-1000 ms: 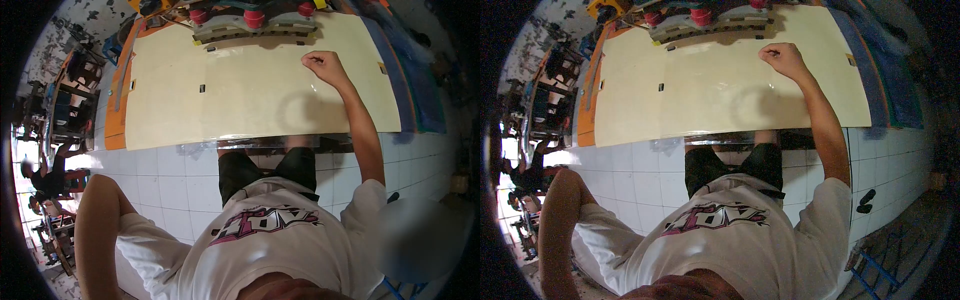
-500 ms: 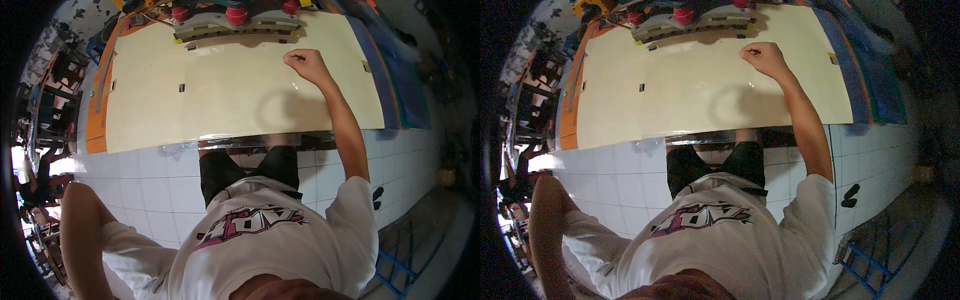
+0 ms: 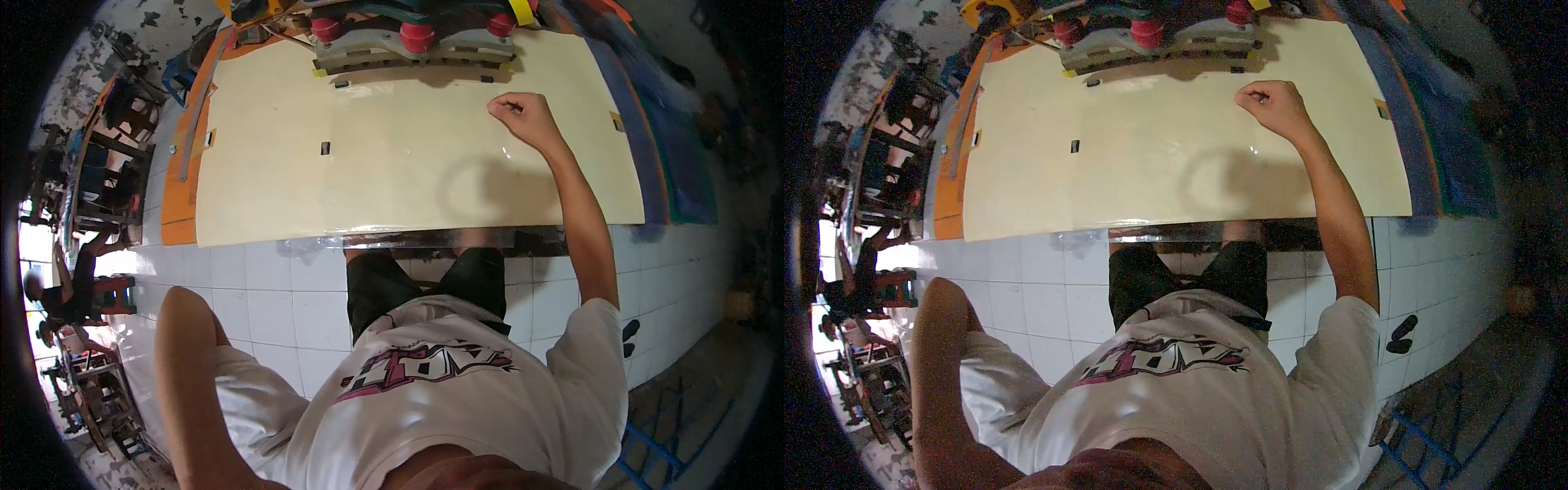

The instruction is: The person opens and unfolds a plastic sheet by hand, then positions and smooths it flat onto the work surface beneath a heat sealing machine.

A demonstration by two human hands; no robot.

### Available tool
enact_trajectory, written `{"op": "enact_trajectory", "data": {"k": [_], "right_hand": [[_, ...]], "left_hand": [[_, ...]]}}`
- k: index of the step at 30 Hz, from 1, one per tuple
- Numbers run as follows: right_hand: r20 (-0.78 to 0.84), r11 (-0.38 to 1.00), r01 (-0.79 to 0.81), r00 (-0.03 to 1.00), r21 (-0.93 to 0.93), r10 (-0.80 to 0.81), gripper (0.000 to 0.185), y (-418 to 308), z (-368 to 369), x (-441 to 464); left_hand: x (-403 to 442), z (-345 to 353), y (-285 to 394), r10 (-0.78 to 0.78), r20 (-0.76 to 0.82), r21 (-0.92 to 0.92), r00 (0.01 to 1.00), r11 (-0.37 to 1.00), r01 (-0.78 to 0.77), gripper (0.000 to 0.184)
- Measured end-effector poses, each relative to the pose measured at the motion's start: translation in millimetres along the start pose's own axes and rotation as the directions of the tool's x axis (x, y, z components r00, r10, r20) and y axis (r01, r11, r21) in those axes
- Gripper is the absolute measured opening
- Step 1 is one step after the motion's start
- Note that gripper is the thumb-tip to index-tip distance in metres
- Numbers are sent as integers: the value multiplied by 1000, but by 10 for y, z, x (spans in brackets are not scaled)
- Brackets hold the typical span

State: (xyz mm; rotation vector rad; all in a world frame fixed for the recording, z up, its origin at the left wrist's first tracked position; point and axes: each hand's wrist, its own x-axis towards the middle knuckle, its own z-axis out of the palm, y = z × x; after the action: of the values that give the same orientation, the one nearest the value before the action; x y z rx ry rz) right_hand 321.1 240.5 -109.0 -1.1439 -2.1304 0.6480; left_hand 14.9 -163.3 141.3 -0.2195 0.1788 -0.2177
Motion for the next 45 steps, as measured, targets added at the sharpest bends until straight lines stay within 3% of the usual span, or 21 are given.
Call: {"op": "enact_trajectory", "data": {"k": [1, 3, 4, 5, 9, 10, 13, 14, 15, 16, 17, 18, 20, 22, 24, 25, 28, 30, 32, 39, 45], "right_hand": [[-4, 1000, 5, 1000, 3, -5, 21, -19, -1, 4], [-8, 999, -25, 1000, -27, 25, 19, -54, -13, -7], [-11, 999, -23, 1000, -27, 22, 19, -46, -12, 3], [-30, 1000, -7, 1000, -28, 6, 21, -31, -4, -4], [-79, 999, 19, 997, -50, -23, 20, -18, -14, 6], [-82, 998, 22, 996, -52, -26, 20, -14, -8, 10], [-139, 996, 86, 986, -40, -91, 14, -6, 43, 21], [-147, 995, 90, 985, -35, -94, 13, 6, 51, 26], [-155, 995, 95, 983, -30, -99, 12, 7, 50, 31], [-157, 994, 103, 982, -34, -107, 12, -7, 44, 22], [-136, 996, 67, 988, -52, -74, 15, -25, 32, 18], [-116, 997, 33, 992, -71, -41, 17, -41, 15, 24], [-97, 997, 22, 995, -72, -29, 16, -27, 17, 33], [-70, 997, 10, 997, -75, -15, 15, -24, 16, 35], [-84, 994, 42, 995, -96, -50, 14, -59, 24, 46], [-68, 997, 5, 998, -78, -10, 13, -91, 20, 49], [-60, 995, -10, 998, -99, 4, 12, -129, 28, 69], [-76, 995, 56, 995, -82, -62, 10, -107, 66, 87], [-58, 995, 13, 998, -97, -19, 10, -166, 56, 86], [15, 988, -115, 993, 104, 114, 13, -36, 81, 76], [14, 992, -91, 996, 83, 90, 16, -23, 88, 82]], "left_hand": [[36, -89, 88, -1, 135, 241, 991, 970, -32, 65], [69, -128, 127, -38, 263, 462, 964, 882, -91, 62], [125, -21, 271, -384, 129, -318, 914, 857, 405, 57], [169, 70, 400, -646, 293, -873, 705, 120, 473, 51], [108, 142, 668, -780, 214, -810, 588, 195, 553, 31], [-56, 14, 682, -681, 277, -491, 678, 506, 709, 26], [-632, -794, 1328, -798, 439, -503, 412, 162, 849, 21], [-758, -936, 1840, -781, 555, -510, 286, -47, 859, 23], [-938, -1025, 2184, -515, 833, -435, 202, -384, 814, 16], [-990, -917, 2339, -148, 973, -233, 180, -618, 751, 14], [-1041, -810, 2495, 242, 962, 75, 130, -684, 726, 14], [-1254, -895, 2788, 279, 940, 81, 197, -741, 666, 12], [-1497, -1066, 3050, 485, 841, 114, 242, -595, 795, 13], [-1587, -1334, 3176, 540, 824, 200, 171, -559, 804, 13], [-1588, -1659, 3276, 670, 738, 525, -82, -493, 693, 15], [-1602, -1889, 3391, 562, 826, 296, 49, -505, 811, 18], [-1626, -1839, 3350, 647, 757, 405, 91, -574, 712, 19], [-1667, -1859, 3396, 705, 705, 450, 81, -532, 717, 21], [-1727, -1895, 3482, 692, 697, 308, 187, -525, 793, 22], [-1760, -1985, 3538, 728, 653, 332, 207, -522, 786, 22], [-1797, -2020, 3553, 705, 684, 320, 186, -520, 792, 21]]}}
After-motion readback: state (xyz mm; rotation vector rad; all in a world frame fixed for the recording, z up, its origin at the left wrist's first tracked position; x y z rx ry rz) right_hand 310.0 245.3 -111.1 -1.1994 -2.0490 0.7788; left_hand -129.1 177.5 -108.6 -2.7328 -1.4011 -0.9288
